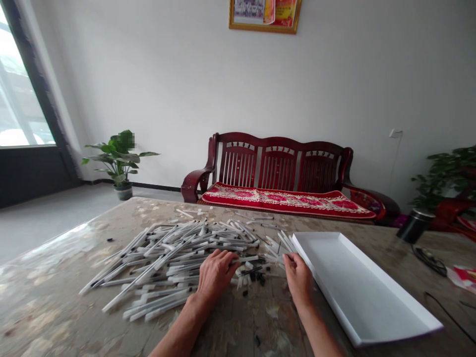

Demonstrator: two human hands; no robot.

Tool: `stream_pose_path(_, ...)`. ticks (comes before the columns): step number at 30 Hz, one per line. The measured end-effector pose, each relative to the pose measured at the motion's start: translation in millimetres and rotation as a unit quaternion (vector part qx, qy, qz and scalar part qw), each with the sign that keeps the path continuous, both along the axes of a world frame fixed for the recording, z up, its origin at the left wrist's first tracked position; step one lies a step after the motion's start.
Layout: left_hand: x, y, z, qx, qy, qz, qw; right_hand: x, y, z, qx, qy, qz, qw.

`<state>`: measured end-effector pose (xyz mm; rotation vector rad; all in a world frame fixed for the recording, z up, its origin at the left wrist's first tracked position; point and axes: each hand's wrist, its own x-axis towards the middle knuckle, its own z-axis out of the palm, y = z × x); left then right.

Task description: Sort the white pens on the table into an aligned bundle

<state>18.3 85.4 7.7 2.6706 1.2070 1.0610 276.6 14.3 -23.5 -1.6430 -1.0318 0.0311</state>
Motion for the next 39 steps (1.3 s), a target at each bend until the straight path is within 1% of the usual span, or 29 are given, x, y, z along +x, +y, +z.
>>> stream_pose_path(2,2,-2,0.9,-0.003,0.006,-0.015,1.0,-5,-2,2.3,0.01,-0.039,0.001,0.999)
stream_pose_path(3,3,-3,1.4,-0.005,0.008,-0.024,1.0,-8,-3,4.0,0.018,-0.047,0.019,0.999)
stream_pose_path(6,6,-6,2.6,-0.008,0.011,-0.054,0.998,-23,-6,10.3,0.02,-0.057,0.127,0.99)
stream_pose_path(9,9,-9,2.5,-0.011,0.007,-0.074,0.997,-38,-7,15.3,-0.017,-0.089,0.233,0.968)
stream_pose_path(10,10,-9,2.2,-0.012,0.007,-0.076,0.997,-42,-7,16.3,-0.03,-0.102,0.257,0.961)
stream_pose_path(12,9,-8,1.4,-0.017,0.007,-0.073,0.997,-45,-7,16.7,-0.044,-0.122,0.276,0.952)
stream_pose_path(13,9,-7,1.0,-0.019,0.005,-0.067,0.998,-44,-6,16.3,-0.044,-0.129,0.272,0.953)
stream_pose_path(15,7,-5,0.9,-0.025,-0.013,-0.047,0.998,-39,-5,14.6,-0.035,-0.136,0.235,0.962)
stream_pose_path(18,3,0,1.9,-0.04,-0.067,-0.016,0.997,-22,-5,10.7,-0.026,-0.144,0.132,0.98)
stream_pose_path(20,2,1,2.5,-0.054,-0.089,-0.02,0.994,-9,-7,8.1,-0.053,-0.151,0.049,0.986)
stream_pose_path(22,2,2,2.4,-0.074,-0.088,-0.051,0.992,2,-8,6.2,-0.097,-0.159,-0.024,0.982)
stream_pose_path(24,3,1,2.2,-0.095,-0.08,-0.096,0.988,9,-9,5.3,-0.133,-0.171,-0.073,0.973)
stream_pose_path(27,7,-4,4.7,-0.112,-0.066,-0.16,0.979,15,-11,6.9,-0.149,-0.22,-0.113,0.957)
stream_pose_path(29,12,-13,8.9,-0.115,-0.046,-0.214,0.969,14,-12,9.3,-0.136,-0.267,-0.128,0.945)
stream_pose_path(31,17,-27,13.0,-0.121,-0.014,-0.28,0.952,8,-12,11.5,-0.103,-0.302,-0.111,0.941)
stream_pose_path(32,20,-36,13.9,-0.128,0.015,-0.313,0.941,4,-12,12.2,-0.084,-0.31,-0.083,0.943)
stream_pose_path(34,26,-53,11.8,-0.126,0.069,-0.365,0.92,-9,-11,12.1,-0.056,-0.307,0.005,0.95)
stream_pose_path(35,29,-61,8.5,-0.117,0.098,-0.393,0.907,-15,-11,11.3,-0.056,-0.299,0.053,0.951)
stream_pose_path(36,31,-68,4.0,-0.105,0.119,-0.409,0.898,-22,-10,10.2,-0.066,-0.293,0.089,0.95)
stream_pose_path(37,33,-73,-1.1,-0.094,0.133,-0.409,0.898,-27,-9,8.8,-0.079,-0.289,0.11,0.948)
stream_pose_path(39,37,-78,-10.8,-0.078,0.148,-0.391,0.905,-35,-7,6.4,-0.107,-0.281,0.136,0.944)
